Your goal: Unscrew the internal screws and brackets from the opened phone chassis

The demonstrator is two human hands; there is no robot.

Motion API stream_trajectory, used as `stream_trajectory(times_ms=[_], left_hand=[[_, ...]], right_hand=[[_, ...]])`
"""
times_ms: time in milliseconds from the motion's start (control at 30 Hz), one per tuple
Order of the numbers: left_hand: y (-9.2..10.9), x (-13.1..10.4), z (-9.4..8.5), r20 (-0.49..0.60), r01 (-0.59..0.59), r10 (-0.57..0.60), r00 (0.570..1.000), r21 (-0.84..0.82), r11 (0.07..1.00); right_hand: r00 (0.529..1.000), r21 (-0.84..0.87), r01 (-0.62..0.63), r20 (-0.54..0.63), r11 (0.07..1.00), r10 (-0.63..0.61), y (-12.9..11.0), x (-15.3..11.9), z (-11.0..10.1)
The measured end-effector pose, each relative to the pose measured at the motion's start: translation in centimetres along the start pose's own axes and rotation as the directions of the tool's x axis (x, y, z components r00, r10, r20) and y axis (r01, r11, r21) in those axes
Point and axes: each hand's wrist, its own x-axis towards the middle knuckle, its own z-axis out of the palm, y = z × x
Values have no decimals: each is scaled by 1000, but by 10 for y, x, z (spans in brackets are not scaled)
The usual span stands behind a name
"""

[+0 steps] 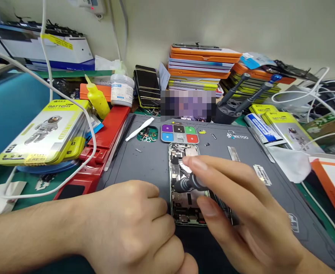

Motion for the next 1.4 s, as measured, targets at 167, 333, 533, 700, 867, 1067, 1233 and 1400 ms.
stream_trajectory(times_ms=[167,333,533,700,867,1067,1233,1400], left_hand=[[-5,-1,3,-20,-90,90,996,5,996],[-11,-1,5,-45,-130,130,991,0,992],[-6,2,4,-30,-94,95,995,28,995],[-4,4,3,-60,-84,87,994,45,995],[-5,6,0,-61,-82,84,995,38,996],[-7,10,-2,-56,-79,82,995,51,996],[-8,11,-3,-34,-74,76,997,42,996],[-8,11,-3,-25,-75,76,997,43,996]], right_hand=[[999,1,-12,-51,1000,12,0,0,1],[997,45,-14,-72,999,17,-1,5,1],[997,58,-16,-78,998,20,0,4,1],[998,34,-7,-70,999,9,2,3,1],[999,34,15,-50,999,-13,1,2,2],[997,35,5,-72,999,-3,-1,2,4],[996,-29,-9,-87,1000,7,-2,2,3],[997,-39,12,-81,999,-15,-3,0,3]])
